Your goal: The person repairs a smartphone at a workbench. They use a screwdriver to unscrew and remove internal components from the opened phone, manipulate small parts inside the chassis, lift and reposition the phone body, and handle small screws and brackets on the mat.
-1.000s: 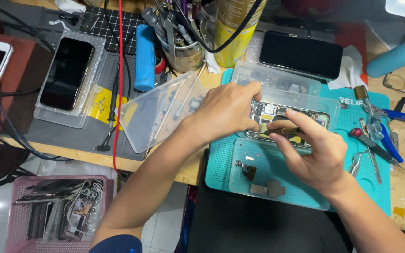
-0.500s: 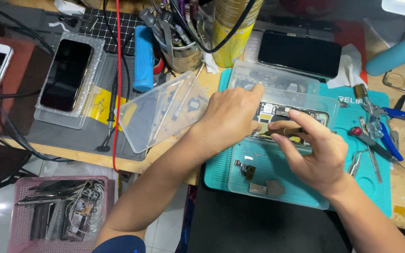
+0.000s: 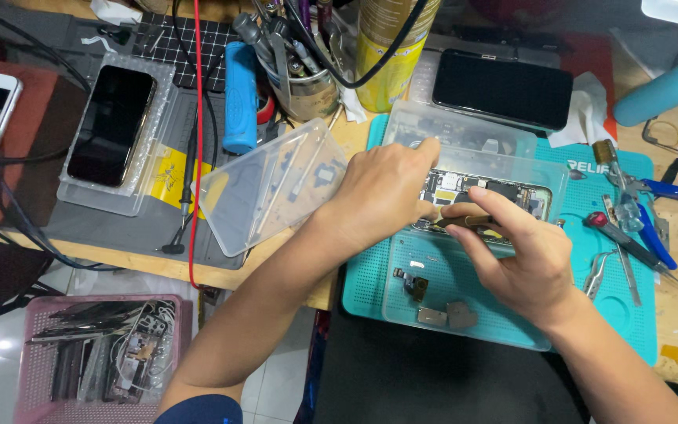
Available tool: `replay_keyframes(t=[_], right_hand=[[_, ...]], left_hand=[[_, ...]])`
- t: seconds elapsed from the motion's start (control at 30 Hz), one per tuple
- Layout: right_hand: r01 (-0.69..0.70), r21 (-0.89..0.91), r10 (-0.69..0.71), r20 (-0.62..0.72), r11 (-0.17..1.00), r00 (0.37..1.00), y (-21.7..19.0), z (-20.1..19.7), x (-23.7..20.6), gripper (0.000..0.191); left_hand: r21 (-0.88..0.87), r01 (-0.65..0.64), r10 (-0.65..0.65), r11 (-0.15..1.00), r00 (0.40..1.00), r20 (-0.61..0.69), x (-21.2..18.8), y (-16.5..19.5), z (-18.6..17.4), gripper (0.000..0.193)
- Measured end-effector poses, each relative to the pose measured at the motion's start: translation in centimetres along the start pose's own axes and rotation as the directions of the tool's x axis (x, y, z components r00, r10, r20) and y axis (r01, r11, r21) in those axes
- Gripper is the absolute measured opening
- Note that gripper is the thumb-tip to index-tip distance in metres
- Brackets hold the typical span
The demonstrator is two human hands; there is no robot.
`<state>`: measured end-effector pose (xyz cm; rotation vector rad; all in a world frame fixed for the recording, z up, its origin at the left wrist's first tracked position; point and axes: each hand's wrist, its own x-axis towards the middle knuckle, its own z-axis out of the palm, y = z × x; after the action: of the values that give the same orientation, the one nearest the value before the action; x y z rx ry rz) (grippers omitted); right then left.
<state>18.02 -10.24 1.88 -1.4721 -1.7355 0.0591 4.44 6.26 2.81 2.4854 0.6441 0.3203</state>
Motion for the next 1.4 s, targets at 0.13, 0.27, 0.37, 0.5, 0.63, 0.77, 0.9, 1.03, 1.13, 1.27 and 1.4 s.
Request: replay_keyframes(t=[0.13, 0.27, 0.37, 0.5, 0.63, 0.77, 0.9, 1.03, 1.13, 1.27, 1.4], right_hand=[[0.006, 0.001, -0.006, 0.001, 1.0, 1.0, 0.0, 0.0, 0.0, 0.061], [0.009, -0.016, -0.009, -0.001, 1.0, 1.0, -0.1, 0.0, 0.0, 0.061], [0.012, -0.021, -0.012, -0.002, 1.0, 1.0, -0.1, 0.1, 0.1, 0.061], [0.016, -0.026, -0.016, 0.001, 1.0, 1.0, 0.0, 0.0, 0.0, 0.061], [0.035, -0.036, -0.035, 0.0, 0.999, 0.999, 0.1, 0.1, -0.1, 0.061], [0.047, -0.098, -0.048, -0.013, 0.994, 0.999, 0.1, 0.1, 0.0, 0.06], [0.075, -0.11, -0.072, 0.024, 0.991, 0.997, -0.1, 0.0, 0.3, 0.058], [0.12, -0.078, -0.116, 0.059, 0.99, 0.992, -0.4, -0.1, 0.9, 0.057], [0.183, -0.112, -0.174, 0.083, 0.977, 0.981, -0.6, -0.1, 1.6, 0.057], [0.236, -0.118, -0.224, 0.11, 0.965, 0.969, -1.1, -0.6, 2.3, 0.058], [0.19, -0.075, -0.181, 0.113, 0.979, 0.977, -1.6, -0.9, 2.6, 0.052]], left_hand=[[-0.018, -0.016, 0.016, 1.0, 1.0, -0.019, -0.1, -0.1, 0.1, 0.052], [-0.026, -0.029, 0.029, 0.999, 0.999, -0.031, -0.1, -0.3, 0.2, 0.05], [-0.027, -0.04, 0.038, 0.999, 0.998, -0.042, -0.2, -0.4, 0.2, 0.048], [-0.029, -0.037, 0.036, 0.999, 0.999, -0.036, -0.1, -0.4, 0.3, 0.048], [-0.037, -0.037, 0.036, 0.999, 0.999, -0.038, -0.1, -0.6, 0.4, 0.047], [-0.053, -0.052, 0.049, 0.997, 0.997, -0.055, -0.2, -0.8, 0.4, 0.047], [-0.056, -0.067, 0.063, 0.996, 0.995, -0.072, -0.3, -0.9, 0.5, 0.047], [-0.07, -0.061, 0.057, 0.996, 0.996, -0.068, -0.3, -0.9, 0.6, 0.052], [-0.059, -0.066, 0.062, 0.996, 0.996, -0.065, -0.4, -0.9, 0.6, 0.053], [-0.046, -0.059, 0.056, 0.997, 0.997, -0.047, -0.4, -0.9, 0.5, 0.054], [-0.057, -0.035, 0.033, 0.998, 0.999, -0.033, -0.2, -0.8, 0.5, 0.052]])
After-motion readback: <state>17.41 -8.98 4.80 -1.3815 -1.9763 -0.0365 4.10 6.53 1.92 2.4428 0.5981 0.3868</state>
